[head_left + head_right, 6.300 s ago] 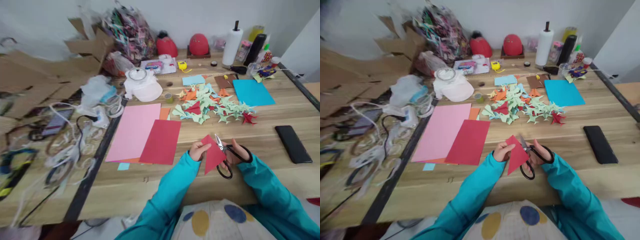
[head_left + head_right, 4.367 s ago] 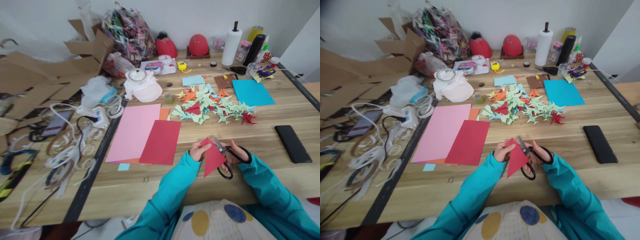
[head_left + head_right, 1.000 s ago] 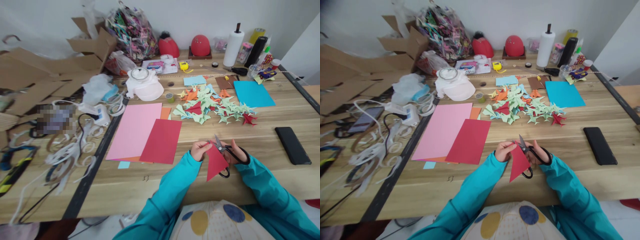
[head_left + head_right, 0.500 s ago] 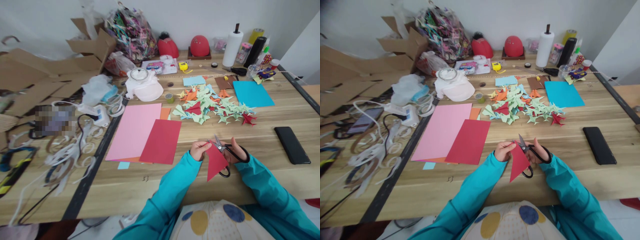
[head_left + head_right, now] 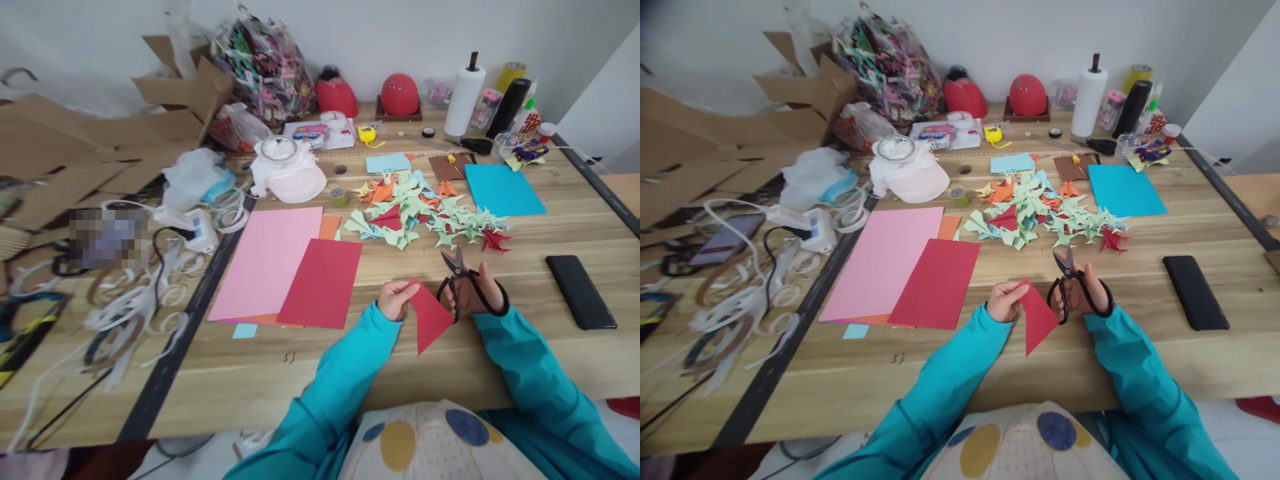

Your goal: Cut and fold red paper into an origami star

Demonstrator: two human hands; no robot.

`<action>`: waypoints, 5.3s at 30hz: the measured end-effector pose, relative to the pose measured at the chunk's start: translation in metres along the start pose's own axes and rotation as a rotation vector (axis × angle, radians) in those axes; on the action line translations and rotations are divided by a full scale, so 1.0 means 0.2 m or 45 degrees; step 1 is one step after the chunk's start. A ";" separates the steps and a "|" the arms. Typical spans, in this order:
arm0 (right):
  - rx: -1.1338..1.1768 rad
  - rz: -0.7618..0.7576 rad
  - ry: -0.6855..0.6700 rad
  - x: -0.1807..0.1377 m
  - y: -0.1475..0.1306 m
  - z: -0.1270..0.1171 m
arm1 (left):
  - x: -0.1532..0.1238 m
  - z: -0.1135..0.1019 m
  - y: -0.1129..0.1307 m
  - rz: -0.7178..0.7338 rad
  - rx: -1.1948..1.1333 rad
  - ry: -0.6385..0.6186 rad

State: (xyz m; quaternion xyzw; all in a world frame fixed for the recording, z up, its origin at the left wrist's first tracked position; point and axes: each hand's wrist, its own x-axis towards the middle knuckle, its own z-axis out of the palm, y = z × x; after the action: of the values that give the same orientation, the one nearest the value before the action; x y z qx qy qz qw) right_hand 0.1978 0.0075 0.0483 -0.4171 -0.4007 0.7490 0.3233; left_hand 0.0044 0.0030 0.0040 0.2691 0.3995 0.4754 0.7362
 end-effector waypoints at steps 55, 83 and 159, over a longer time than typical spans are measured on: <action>-0.486 -0.406 0.380 0.16 0.25 0.14 | 0.07 -0.07 0.00 0.333 0.230 0.347; -0.414 -0.292 0.088 0.18 0.20 0.18 | 0.03 0.04 0.14 0.315 0.776 -0.016; -0.220 -0.352 0.370 0.13 0.16 0.04 | 0.05 -0.13 0.13 0.679 0.932 -0.246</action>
State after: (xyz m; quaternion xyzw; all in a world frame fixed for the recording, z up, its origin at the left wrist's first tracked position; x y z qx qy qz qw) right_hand 0.1745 0.0117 0.0143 -0.4877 -0.4660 0.5925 0.4404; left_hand -0.0283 0.0229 0.0078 0.6477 0.3874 0.4486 0.4786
